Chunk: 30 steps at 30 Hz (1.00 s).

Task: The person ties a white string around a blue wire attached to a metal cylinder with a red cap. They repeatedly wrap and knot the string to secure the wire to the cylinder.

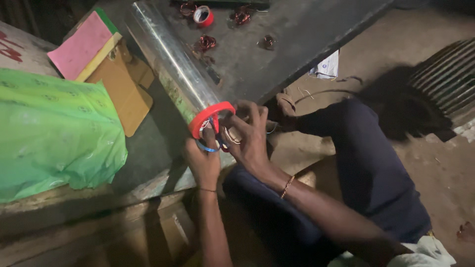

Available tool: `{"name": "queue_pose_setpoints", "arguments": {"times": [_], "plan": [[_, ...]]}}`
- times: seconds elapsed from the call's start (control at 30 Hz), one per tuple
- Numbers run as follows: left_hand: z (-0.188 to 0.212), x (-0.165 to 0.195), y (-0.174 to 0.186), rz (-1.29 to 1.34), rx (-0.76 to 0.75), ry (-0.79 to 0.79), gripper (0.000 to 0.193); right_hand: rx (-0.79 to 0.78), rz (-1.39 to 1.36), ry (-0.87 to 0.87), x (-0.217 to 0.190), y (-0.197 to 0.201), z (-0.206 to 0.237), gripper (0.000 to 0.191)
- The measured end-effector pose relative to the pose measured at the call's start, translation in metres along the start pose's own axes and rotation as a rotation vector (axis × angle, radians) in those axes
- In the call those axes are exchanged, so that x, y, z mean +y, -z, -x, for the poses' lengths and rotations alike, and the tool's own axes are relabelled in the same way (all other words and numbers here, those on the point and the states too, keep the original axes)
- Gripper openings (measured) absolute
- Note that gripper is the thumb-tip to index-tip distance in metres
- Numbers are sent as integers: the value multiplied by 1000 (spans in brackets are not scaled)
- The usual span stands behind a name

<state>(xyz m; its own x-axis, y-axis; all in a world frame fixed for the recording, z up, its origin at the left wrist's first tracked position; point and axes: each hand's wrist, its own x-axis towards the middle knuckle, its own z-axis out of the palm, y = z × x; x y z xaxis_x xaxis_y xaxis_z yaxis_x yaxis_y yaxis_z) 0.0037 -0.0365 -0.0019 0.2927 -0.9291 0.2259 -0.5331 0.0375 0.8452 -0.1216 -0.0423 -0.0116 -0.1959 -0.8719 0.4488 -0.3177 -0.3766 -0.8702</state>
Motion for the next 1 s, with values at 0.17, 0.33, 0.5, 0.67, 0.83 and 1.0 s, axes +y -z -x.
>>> {"name": "queue_pose_setpoints", "arguments": {"times": [0.17, 0.33, 0.5, 0.67, 0.83, 1.0], "plan": [[0, -7, 2, 100, -29, -60, 38, -66, -39, -1, 4, -1, -2, 25], [-7, -20, -3, -106, 31, 13, 44, -63, 93, -8, -3, -6, -10, 22], [0, -12, -2, -218, 91, -37, 52, -93, 168, 2, -26, 17, -15, 23], [20, 26, 3, -162, 97, -171, 51, -36, 123, 120, -50, 56, -5, 22], [21, 50, -2, -97, 150, -52, 54, 2, 75, 128, -66, 64, -3, 24], [12, 43, -4, -188, 195, -59, 55, 3, 86, 89, -67, 54, -12, 23]]}}
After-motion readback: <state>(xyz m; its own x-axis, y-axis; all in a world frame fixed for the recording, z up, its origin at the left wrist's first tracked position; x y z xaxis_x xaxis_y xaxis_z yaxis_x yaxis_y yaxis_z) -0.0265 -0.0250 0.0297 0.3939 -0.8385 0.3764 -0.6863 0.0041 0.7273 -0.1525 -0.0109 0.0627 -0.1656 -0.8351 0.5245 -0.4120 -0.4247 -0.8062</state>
